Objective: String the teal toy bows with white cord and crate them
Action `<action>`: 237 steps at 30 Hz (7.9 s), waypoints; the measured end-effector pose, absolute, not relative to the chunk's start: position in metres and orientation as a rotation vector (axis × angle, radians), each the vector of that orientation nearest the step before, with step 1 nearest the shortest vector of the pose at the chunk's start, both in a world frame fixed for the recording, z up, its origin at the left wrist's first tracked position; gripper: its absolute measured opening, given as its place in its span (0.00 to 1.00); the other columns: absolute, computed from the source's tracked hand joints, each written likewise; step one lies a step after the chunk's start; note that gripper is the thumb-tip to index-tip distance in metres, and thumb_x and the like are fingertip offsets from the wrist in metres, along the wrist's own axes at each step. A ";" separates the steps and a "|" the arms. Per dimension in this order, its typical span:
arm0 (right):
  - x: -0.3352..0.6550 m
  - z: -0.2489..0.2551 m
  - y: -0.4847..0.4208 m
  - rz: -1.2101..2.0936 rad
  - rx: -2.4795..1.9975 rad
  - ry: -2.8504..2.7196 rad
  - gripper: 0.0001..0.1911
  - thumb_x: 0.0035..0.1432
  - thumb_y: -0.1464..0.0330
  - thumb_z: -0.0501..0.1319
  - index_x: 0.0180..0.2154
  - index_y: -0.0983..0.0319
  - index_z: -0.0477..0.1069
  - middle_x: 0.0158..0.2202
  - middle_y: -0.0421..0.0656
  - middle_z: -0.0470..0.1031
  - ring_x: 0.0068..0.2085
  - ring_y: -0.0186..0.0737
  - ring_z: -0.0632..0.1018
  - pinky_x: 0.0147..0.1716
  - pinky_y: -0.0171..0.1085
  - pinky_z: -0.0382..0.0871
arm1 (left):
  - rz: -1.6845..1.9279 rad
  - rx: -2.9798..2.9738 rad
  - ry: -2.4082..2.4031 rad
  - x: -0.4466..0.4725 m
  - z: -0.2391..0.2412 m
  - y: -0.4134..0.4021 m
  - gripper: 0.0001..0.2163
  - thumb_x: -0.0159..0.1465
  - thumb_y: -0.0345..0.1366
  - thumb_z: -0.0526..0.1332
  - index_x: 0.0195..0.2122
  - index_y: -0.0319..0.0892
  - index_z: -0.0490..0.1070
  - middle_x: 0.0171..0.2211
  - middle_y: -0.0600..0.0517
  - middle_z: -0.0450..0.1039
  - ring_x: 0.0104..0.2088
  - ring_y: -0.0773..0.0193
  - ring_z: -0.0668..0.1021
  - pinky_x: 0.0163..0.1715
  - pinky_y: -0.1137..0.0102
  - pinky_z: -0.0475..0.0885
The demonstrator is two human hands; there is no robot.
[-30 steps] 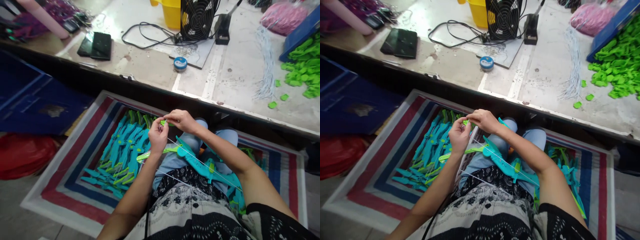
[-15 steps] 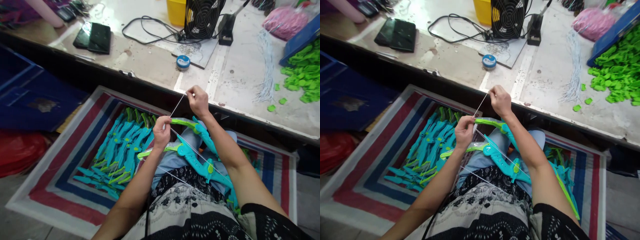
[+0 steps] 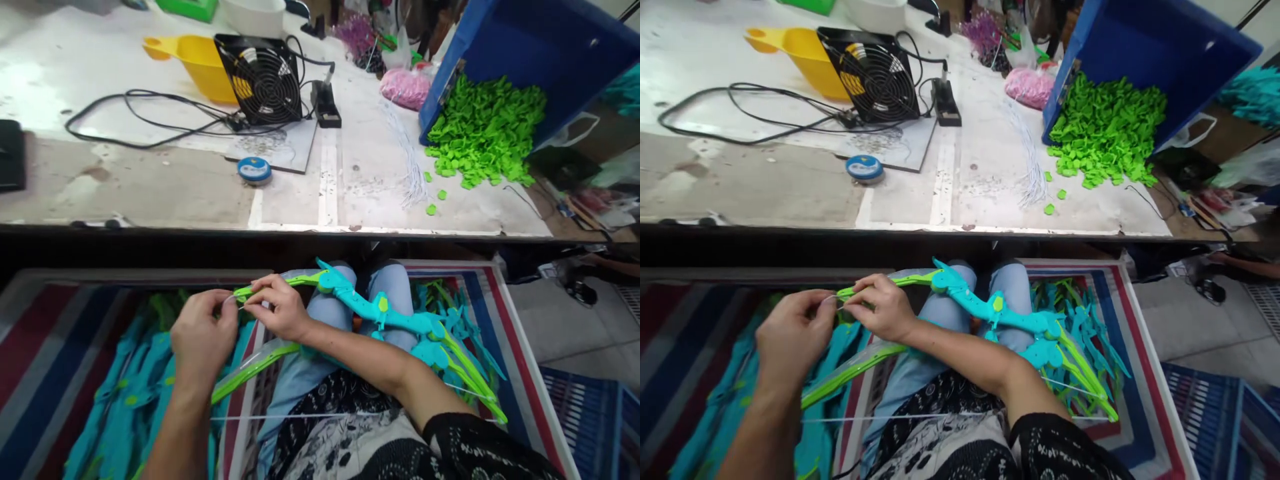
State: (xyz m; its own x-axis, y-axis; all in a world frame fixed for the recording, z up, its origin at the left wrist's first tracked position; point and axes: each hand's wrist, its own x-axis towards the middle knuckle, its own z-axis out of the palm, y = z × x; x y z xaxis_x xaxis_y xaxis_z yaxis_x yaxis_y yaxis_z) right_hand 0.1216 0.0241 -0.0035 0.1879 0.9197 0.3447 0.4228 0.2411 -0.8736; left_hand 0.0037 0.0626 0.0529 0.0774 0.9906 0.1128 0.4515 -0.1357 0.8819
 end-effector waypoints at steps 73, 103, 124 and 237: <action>0.153 -0.010 0.003 0.606 -1.153 -1.670 0.11 0.65 0.66 0.55 0.37 0.62 0.75 0.37 0.46 0.73 0.41 0.37 0.75 0.43 0.38 0.72 | 0.764 1.451 1.328 0.000 0.034 0.018 0.13 0.57 0.43 0.61 0.33 0.42 0.82 0.33 0.49 0.82 0.33 0.57 0.80 0.35 0.69 0.72; 0.165 0.000 0.004 0.613 -1.112 -1.910 0.10 0.65 0.67 0.54 0.33 0.63 0.70 0.35 0.45 0.72 0.39 0.37 0.73 0.40 0.37 0.71 | 0.570 1.306 1.225 -0.004 0.047 0.019 0.19 0.52 0.53 0.62 0.25 0.39 0.71 0.18 0.57 0.64 0.23 0.69 0.66 0.25 0.73 0.62; 0.279 -0.014 -0.157 0.256 -2.194 -1.956 0.27 0.61 0.63 0.57 0.61 0.65 0.63 0.49 0.57 0.70 0.53 0.58 0.68 0.55 0.58 0.63 | 0.586 2.382 0.801 -0.041 -0.015 -0.103 0.14 0.64 0.30 0.54 0.48 0.42 0.75 0.48 0.44 0.77 0.49 0.58 0.78 0.48 0.64 0.74; 0.256 -0.021 -0.150 0.663 -2.223 -0.663 0.34 0.60 0.60 0.61 0.65 0.63 0.57 0.26 0.38 0.70 0.28 0.37 0.71 0.31 0.34 0.65 | -0.439 1.842 0.354 0.212 -0.010 0.043 0.18 0.50 0.52 0.64 0.29 0.39 0.71 0.25 0.53 0.70 0.27 0.66 0.69 0.26 0.71 0.60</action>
